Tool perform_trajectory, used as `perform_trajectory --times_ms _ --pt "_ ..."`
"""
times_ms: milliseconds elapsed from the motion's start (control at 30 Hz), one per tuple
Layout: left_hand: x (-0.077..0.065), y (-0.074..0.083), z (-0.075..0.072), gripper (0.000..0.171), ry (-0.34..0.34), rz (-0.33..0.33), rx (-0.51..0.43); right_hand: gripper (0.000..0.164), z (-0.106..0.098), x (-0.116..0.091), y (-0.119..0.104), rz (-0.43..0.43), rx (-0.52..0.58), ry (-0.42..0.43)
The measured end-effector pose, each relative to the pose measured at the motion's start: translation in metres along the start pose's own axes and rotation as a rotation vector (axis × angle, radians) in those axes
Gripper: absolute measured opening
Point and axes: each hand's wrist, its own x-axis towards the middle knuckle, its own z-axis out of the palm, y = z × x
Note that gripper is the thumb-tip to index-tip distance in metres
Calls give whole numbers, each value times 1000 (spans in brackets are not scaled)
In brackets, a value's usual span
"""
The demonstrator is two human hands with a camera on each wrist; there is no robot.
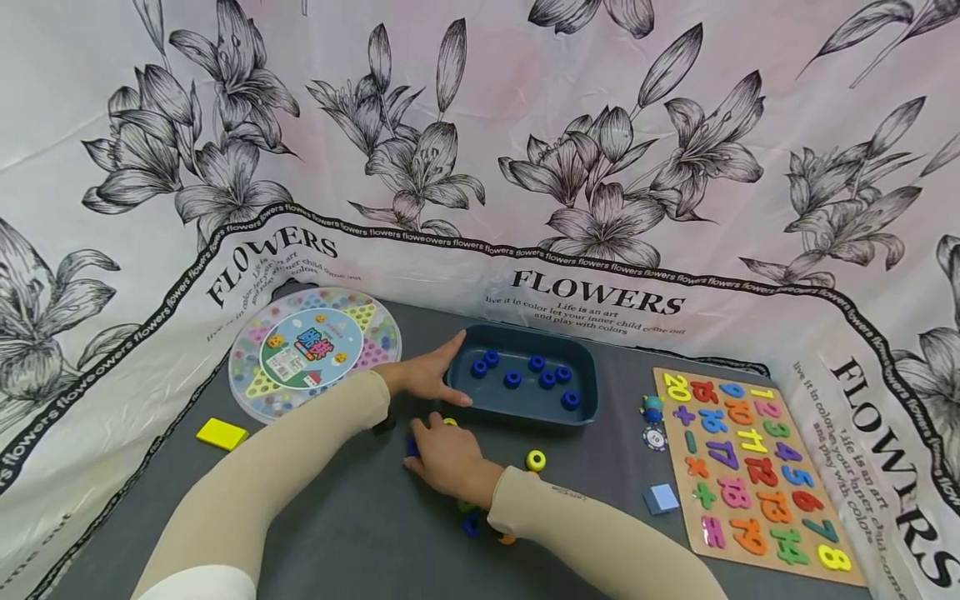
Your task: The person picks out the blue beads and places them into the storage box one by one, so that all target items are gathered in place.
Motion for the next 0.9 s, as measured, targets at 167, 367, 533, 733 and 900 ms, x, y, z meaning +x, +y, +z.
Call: perform_trajectory --times_ms 167,367,533,733,900 --pt "-2 2 -3 123 -3 -8 -8 47 4 5 3 -41 -25 5" --pt "-2 2 -2 122 17 -3 -4 41 5 6 2 -62 -27 16" --pt "-2 0 8 124 -1 -15 3 35 6 -4 2 -137 -8 15" --pt "-1 -2 8 124 20 6 -17 24 -15 -16 13 -339 36 153" --pt "0 -1 1 114 1 18 -17 26 -34 -16 38 -416 46 313"
